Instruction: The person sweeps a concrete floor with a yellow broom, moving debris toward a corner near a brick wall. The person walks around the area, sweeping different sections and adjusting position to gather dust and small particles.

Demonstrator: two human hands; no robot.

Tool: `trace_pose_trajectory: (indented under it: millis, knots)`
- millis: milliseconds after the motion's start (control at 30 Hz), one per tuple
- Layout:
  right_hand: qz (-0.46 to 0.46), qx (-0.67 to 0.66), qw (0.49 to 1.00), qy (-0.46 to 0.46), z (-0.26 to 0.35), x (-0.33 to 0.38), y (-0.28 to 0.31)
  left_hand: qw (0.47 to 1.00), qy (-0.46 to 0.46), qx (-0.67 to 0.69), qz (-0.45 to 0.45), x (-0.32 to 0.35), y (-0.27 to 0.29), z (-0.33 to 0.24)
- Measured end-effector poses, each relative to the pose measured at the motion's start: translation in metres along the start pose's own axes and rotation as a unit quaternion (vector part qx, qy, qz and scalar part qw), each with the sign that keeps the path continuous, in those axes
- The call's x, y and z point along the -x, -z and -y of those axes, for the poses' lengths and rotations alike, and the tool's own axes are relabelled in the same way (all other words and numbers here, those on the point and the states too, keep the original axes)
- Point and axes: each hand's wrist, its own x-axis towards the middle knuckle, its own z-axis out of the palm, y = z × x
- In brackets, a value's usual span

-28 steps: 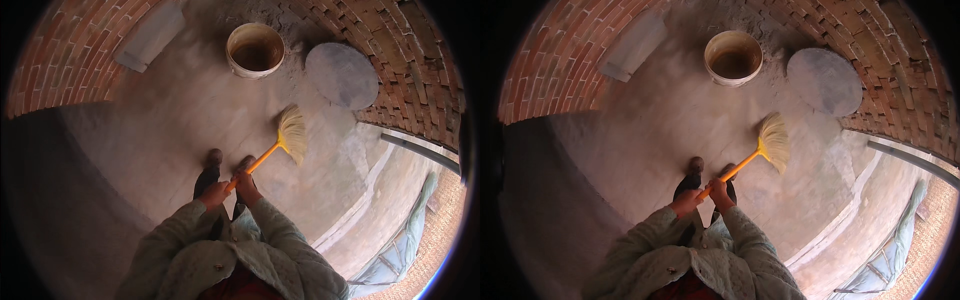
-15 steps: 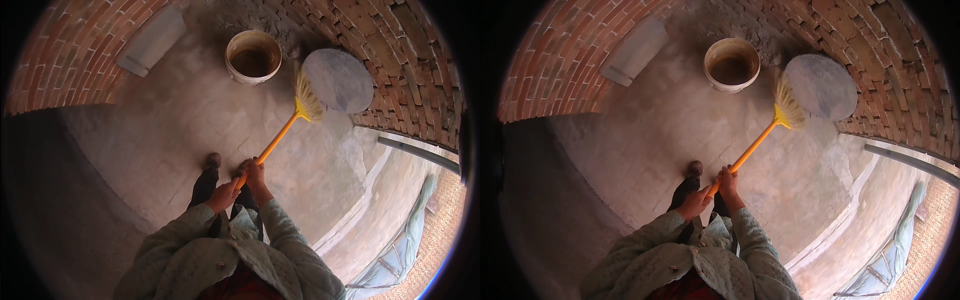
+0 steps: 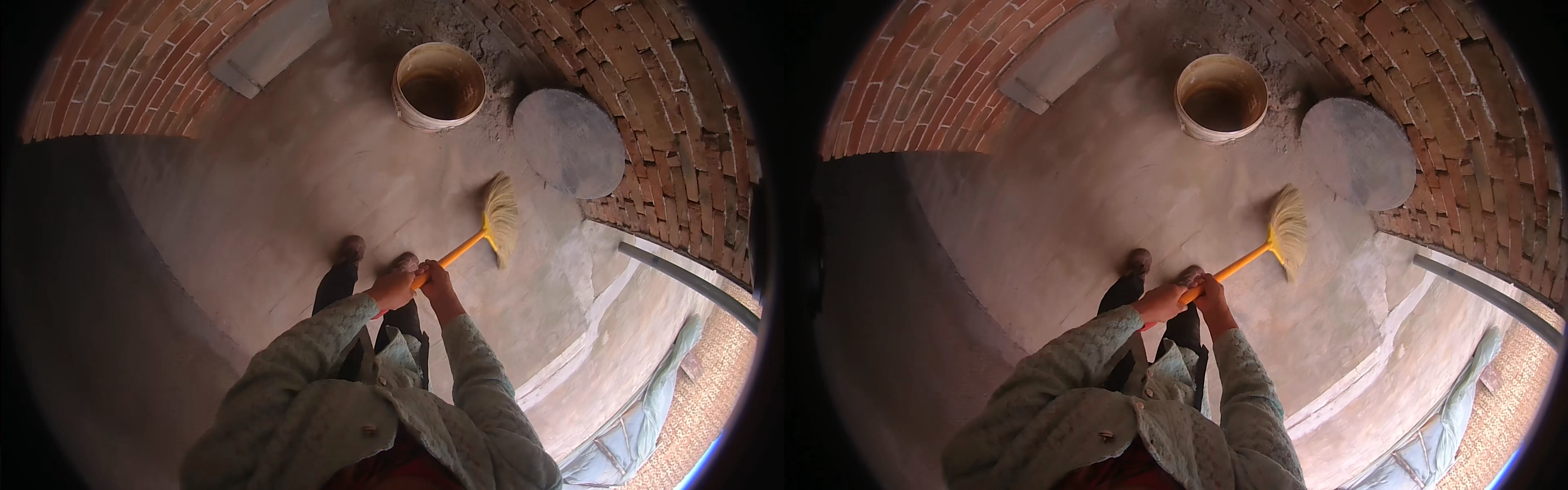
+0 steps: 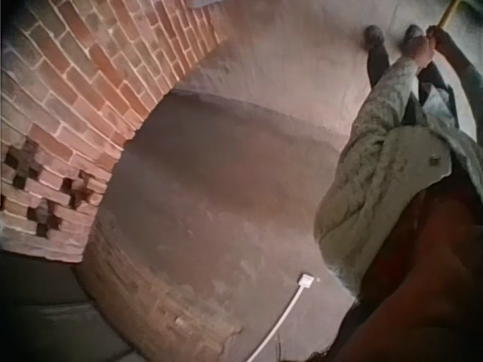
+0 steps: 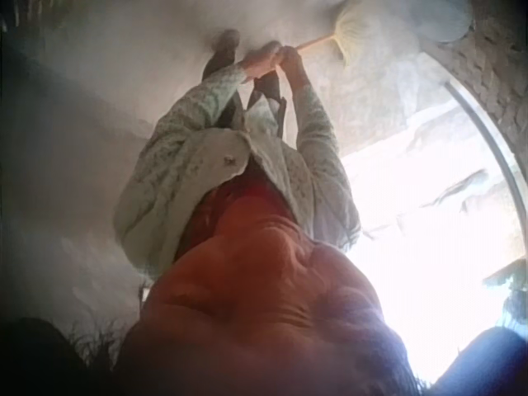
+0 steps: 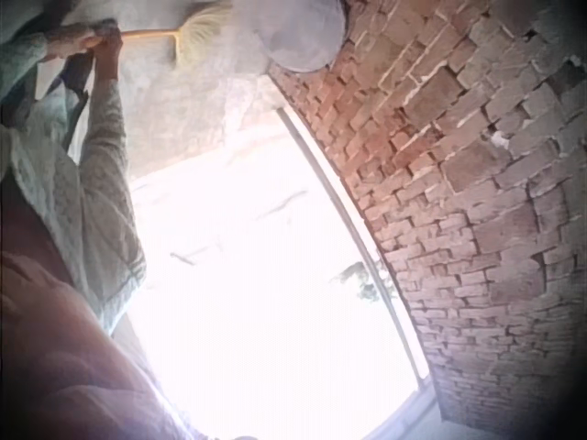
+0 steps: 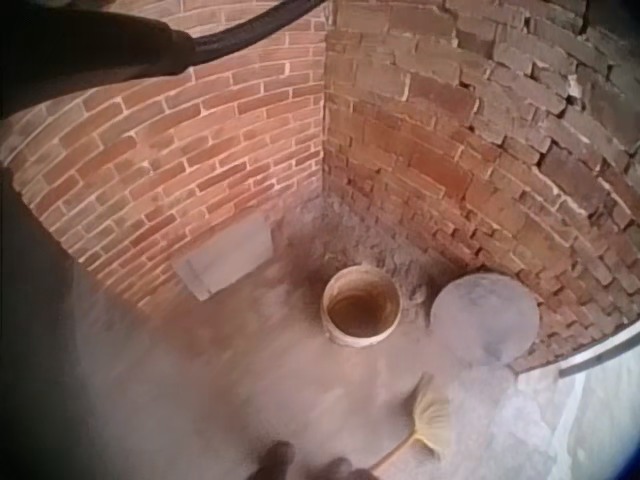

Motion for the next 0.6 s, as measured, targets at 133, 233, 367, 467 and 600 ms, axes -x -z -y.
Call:
trace_pose_trajectory:
  millis: [133, 233, 367, 467, 600]
  knots:
    - [0.058, 0.07, 0.992, 0.083, 0.019, 0.041, -0.03, 0.995, -0.045, 0.006, -0.086, 0.024, -0.019, -0.027]
    - [0.067, 0.036, 0.991, 0.112, 0.043, 0.078, -0.042, 0.99, -0.087, 0.067, -0.093, 0.032, -0.034, -0.056]
    - [0.048, 0.056, 0.987, 0.141, 0.041, 0.122, -0.051, 0.971, -0.143, 0.188, -0.017, 0.053, -0.019, -0.068]
    - [0.039, 0.026, 0.989, 0.137, 0.027, 0.143, -0.05, 0.953, -0.056, 0.277, 0.108, 0.072, 0.017, -0.05]
    - [0.064, -0.083, 0.992, 0.067, 0.006, 0.142, -0.045, 0.965, 0.005, 0.263, -0.015, 0.103, 0.056, 0.015]
